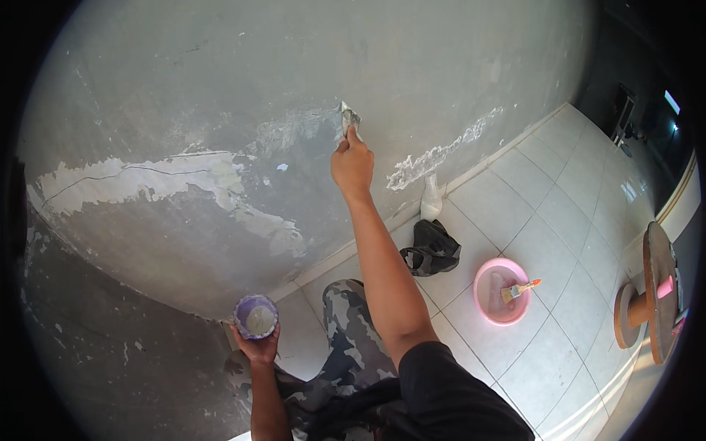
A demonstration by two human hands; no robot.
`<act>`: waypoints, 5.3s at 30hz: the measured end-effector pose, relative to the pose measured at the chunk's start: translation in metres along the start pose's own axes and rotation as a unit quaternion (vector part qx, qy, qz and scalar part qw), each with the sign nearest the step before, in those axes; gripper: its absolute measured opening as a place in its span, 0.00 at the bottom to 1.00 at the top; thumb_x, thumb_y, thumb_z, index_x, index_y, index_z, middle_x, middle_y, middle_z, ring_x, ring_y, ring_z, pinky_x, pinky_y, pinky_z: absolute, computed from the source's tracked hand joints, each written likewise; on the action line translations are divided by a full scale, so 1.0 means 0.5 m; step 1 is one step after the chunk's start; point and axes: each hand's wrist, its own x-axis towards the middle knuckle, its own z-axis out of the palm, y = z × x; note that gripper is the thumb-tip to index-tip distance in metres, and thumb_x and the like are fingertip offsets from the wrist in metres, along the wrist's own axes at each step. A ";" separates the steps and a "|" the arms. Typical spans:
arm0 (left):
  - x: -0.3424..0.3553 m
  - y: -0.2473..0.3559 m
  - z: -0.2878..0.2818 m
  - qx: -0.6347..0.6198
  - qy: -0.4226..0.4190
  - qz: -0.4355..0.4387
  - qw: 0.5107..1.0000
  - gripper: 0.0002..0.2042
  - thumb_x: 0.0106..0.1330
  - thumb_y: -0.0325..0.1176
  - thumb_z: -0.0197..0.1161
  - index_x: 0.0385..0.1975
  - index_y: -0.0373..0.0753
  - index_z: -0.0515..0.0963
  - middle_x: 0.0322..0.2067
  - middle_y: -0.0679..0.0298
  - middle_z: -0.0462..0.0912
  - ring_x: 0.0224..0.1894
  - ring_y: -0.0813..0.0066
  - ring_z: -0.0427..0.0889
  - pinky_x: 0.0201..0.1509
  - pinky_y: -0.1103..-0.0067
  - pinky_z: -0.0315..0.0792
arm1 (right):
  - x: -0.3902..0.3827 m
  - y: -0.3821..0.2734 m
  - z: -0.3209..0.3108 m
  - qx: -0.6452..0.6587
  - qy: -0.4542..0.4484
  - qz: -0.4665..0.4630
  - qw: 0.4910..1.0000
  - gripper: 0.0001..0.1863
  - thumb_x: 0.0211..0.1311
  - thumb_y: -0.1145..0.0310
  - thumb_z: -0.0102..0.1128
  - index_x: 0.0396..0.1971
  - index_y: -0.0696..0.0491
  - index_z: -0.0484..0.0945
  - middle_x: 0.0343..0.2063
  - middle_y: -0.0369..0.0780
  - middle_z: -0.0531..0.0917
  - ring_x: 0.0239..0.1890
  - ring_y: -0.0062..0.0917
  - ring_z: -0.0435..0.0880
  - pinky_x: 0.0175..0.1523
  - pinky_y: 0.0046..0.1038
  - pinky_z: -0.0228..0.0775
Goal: Applying putty or wall filler to repair a crack in a wall using a putty knife and a mixing bowl.
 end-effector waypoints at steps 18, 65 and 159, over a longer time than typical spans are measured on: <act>-0.018 0.008 0.020 -0.004 0.011 0.012 1.000 0.37 0.60 0.72 0.56 0.65 0.56 0.69 0.63 0.67 0.73 0.63 0.60 0.73 0.57 0.57 0.72 | -0.031 -0.085 0.076 0.130 0.004 0.076 0.989 0.24 0.70 0.71 0.51 0.64 0.62 0.71 0.26 0.50 0.84 0.22 0.40 0.86 0.26 0.39 0.81; -0.031 0.012 -0.002 0.017 0.012 0.014 1.000 0.39 0.59 0.73 0.56 0.65 0.55 0.68 0.64 0.66 0.72 0.64 0.60 0.72 0.57 0.56 0.72 | -0.080 -0.005 0.157 0.023 0.173 -0.173 0.969 0.33 0.66 0.83 0.52 0.71 0.64 0.57 0.43 0.48 0.69 0.43 0.39 0.78 0.50 0.36 0.73; -0.030 0.026 0.010 -0.013 0.028 0.025 0.999 0.39 0.58 0.73 0.57 0.65 0.54 0.69 0.63 0.66 0.73 0.62 0.59 0.74 0.55 0.57 0.73 | -0.018 0.034 -0.054 -0.195 -0.012 -0.200 0.960 0.23 0.65 0.73 0.57 0.61 0.52 0.75 0.33 0.48 0.81 0.35 0.48 0.84 0.39 0.46 0.78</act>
